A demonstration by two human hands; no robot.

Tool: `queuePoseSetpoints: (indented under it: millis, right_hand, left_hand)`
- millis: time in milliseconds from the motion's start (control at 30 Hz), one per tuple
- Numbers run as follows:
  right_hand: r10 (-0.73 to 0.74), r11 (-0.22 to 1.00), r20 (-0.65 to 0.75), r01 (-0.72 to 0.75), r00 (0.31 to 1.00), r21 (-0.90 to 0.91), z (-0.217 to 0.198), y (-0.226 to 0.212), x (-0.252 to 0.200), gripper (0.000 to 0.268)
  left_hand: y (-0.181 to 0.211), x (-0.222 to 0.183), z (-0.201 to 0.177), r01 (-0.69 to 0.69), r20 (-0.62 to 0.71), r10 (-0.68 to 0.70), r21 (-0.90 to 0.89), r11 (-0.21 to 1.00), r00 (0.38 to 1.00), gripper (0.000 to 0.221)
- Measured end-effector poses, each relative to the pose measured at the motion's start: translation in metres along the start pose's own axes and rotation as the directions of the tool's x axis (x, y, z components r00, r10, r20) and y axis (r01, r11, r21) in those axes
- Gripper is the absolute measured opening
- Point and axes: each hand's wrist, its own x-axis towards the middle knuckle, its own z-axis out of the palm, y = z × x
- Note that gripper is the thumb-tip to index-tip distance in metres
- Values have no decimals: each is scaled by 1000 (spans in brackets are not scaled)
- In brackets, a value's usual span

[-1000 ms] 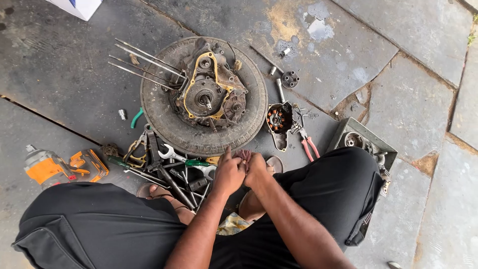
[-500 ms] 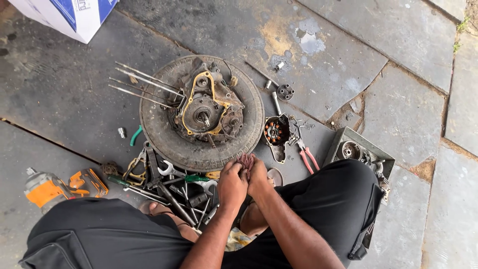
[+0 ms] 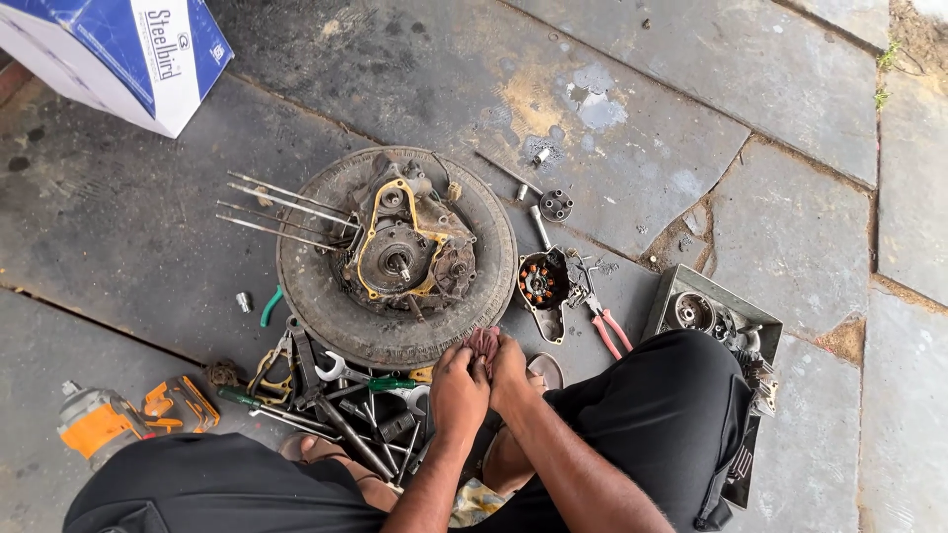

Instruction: The person sits on the ground repairing a scooter wheel hub assembly. They use a screwdriver to work on the hub, pick up a long rod and place it in a parts tray, handle small components from the tray, and use a hammer and wrench on the hub bolts.

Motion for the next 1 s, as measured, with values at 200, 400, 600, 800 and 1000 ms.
queuePoseSetpoints:
  millis: [200, 400, 600, 800, 1000]
  right_hand:
    - [25, 999, 5, -25, 1000, 23, 6, -2, -7, 30]
    - [-37, 997, 15, 38, 999, -73, -9, 11, 8, 24]
    - [-43, 981, 78, 57, 996, -185, -18, 19, 6, 42]
    - [241, 875, 60, -190, 969, -445, 54, -8, -100, 72]
    - [297, 821, 212, -135, 931, -555, 70, -1, -137, 71]
  left_hand:
    - [9, 1, -9, 82, 65, -82, -1, 997, 995, 26]
    - [2, 5, -2, 259, 146, -246, -75, 963, 958, 37]
    - [-12, 1, 5, 99, -53, -113, -216, 971, 992, 56]
    - [-13, 11, -4, 383, 144, -356, -270, 884, 923, 48]
    - [-41, 18, -1, 457, 43, -460, -227, 860, 887, 29]
